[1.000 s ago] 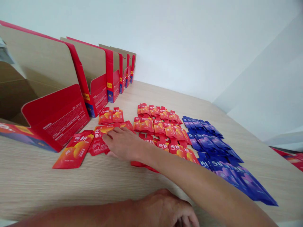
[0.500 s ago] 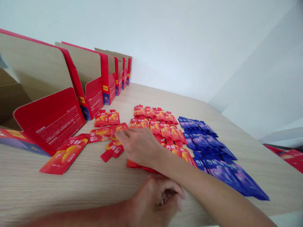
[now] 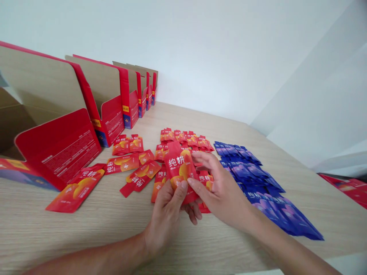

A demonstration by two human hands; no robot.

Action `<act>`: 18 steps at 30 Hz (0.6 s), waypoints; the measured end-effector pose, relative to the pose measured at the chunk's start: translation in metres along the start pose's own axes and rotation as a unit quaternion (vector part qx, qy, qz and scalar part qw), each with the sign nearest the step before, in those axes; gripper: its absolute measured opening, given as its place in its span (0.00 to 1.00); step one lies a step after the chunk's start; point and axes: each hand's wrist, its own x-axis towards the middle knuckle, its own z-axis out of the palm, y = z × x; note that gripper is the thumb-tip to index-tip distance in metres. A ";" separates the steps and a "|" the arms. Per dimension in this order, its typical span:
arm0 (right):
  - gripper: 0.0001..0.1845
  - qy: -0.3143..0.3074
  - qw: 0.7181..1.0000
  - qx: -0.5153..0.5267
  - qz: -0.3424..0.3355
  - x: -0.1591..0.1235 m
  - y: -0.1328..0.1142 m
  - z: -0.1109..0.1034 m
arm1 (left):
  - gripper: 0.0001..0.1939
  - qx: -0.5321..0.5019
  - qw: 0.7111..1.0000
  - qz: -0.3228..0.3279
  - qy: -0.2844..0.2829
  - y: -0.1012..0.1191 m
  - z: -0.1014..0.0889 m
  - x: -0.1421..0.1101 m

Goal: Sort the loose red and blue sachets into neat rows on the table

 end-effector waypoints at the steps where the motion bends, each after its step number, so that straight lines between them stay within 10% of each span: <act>1: 0.35 -0.001 0.996 -0.068 -0.052 0.000 0.000 -0.007 | 0.27 0.009 1.000 -0.001 0.003 -0.001 0.000 0.001; 6: 0.63 -0.141 0.948 -0.237 -0.156 -0.002 -0.004 -0.030 | 0.28 0.081 0.997 -0.004 0.015 -0.002 -0.001 0.000; 18: 0.66 -0.123 0.923 -0.297 -0.212 -0.007 -0.012 -0.020 | 0.25 0.143 0.990 -0.005 -0.003 -0.009 -0.004 -0.008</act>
